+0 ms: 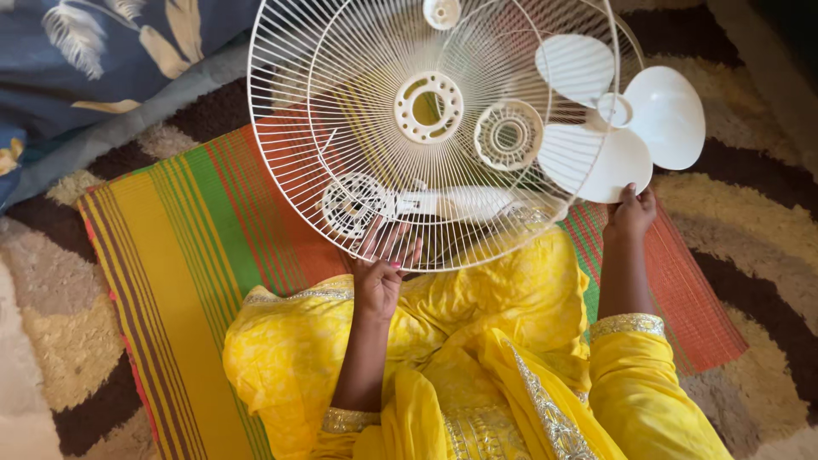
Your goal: The person assembles a white pedestal fan by attaching the front grill, inserting the fan blades, and securing them with a central cap. They then attach the rear grill to complete the assembly.
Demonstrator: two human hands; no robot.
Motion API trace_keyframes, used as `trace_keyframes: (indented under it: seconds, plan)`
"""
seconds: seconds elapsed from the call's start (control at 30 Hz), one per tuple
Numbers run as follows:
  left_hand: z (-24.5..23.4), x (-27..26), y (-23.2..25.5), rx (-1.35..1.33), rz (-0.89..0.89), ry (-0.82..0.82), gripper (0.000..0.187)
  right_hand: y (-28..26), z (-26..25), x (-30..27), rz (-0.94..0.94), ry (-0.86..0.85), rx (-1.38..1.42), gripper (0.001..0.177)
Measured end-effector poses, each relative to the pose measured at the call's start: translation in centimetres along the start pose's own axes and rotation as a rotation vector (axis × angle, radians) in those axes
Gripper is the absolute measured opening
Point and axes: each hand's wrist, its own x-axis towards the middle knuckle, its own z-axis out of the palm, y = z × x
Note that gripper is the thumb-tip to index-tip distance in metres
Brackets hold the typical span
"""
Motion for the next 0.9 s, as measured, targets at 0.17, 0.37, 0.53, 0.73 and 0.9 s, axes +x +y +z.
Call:
trace_keyframes:
  seconds: [0.17, 0.37, 0.53, 0.73, 0.9]
  plan:
    - [-0.9, -2.8, 1.4, 0.006, 0.011, 0.0, 0.093, 1.2, 2.3, -0.1, 0.068, -0.011, -0.035, 0.027]
    - [-3.1, -7.0, 3.0, 0.077, 0.092, 0.095, 0.089, 1.8, 2.3, -0.4, 0.152, -0.118, -0.012, 0.022]
    - [-4.7, -11.1, 3.9, 0.09, 0.112, 0.202, 0.088, 2.0, 2.4, -0.4, 0.245, -0.014, -0.232, 0.036]
    - [-7.0, -13.5, 3.6, 0.134, 0.174, 0.157, 0.092, 2.7, 4.0, -2.4, -0.091, -0.074, -0.4, 0.048]
    - [-7.3, -14.2, 3.9, 0.21, 0.196, 0.17, 0.091, 3.0, 8.3, -7.9, 0.167, -0.545, -0.161, 0.058]
